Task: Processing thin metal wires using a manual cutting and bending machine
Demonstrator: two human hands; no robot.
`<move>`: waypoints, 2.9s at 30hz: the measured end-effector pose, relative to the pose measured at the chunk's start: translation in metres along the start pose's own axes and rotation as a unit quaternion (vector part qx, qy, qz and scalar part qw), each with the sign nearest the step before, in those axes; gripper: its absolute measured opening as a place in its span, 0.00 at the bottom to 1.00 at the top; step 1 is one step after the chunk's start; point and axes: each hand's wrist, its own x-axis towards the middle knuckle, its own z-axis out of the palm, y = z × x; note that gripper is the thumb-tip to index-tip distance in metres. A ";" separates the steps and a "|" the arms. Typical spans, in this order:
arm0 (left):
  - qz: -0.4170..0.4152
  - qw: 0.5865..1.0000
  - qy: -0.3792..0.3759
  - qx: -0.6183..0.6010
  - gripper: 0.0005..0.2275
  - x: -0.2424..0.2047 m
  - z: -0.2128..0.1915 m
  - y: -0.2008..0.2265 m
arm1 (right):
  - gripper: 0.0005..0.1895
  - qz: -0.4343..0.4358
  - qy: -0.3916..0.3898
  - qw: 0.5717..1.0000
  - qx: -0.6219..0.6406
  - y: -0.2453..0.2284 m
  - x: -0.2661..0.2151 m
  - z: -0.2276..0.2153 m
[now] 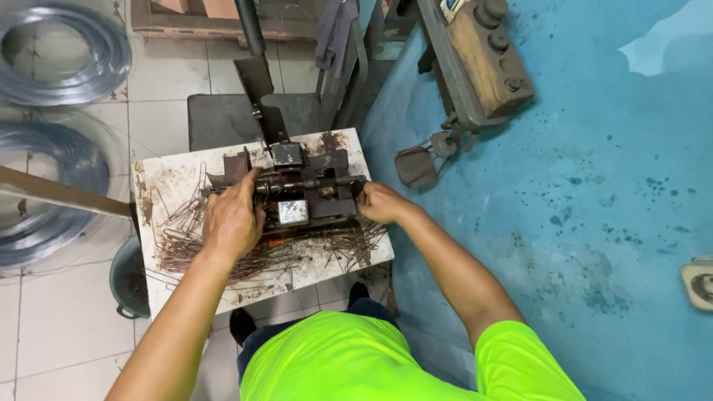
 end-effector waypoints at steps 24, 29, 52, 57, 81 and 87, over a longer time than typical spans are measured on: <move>-0.128 0.911 0.128 -0.372 0.37 0.219 -0.113 0.039 | 0.43 0.029 -0.084 0.992 -0.086 -0.021 -0.070 0.061; -0.112 0.898 0.146 -0.399 0.31 0.190 -0.116 0.055 | 0.42 0.036 -0.093 0.988 -0.117 -0.016 -0.071 0.062; 0.326 0.866 0.312 -0.218 0.10 -0.049 0.081 0.067 | 0.16 -0.190 0.305 0.904 -0.233 -0.019 0.047 -0.153; 0.336 0.852 0.342 -0.212 0.11 -0.046 0.089 0.064 | 0.18 0.007 0.098 0.977 -0.187 0.045 0.106 -0.043; 0.339 0.838 0.351 -0.244 0.11 -0.045 0.085 0.069 | 0.14 -0.039 0.147 0.943 -0.297 -0.036 0.072 -0.115; 0.332 0.837 0.364 -0.238 0.13 -0.043 0.089 0.069 | 0.11 0.025 -0.183 0.923 -0.337 0.056 0.030 0.048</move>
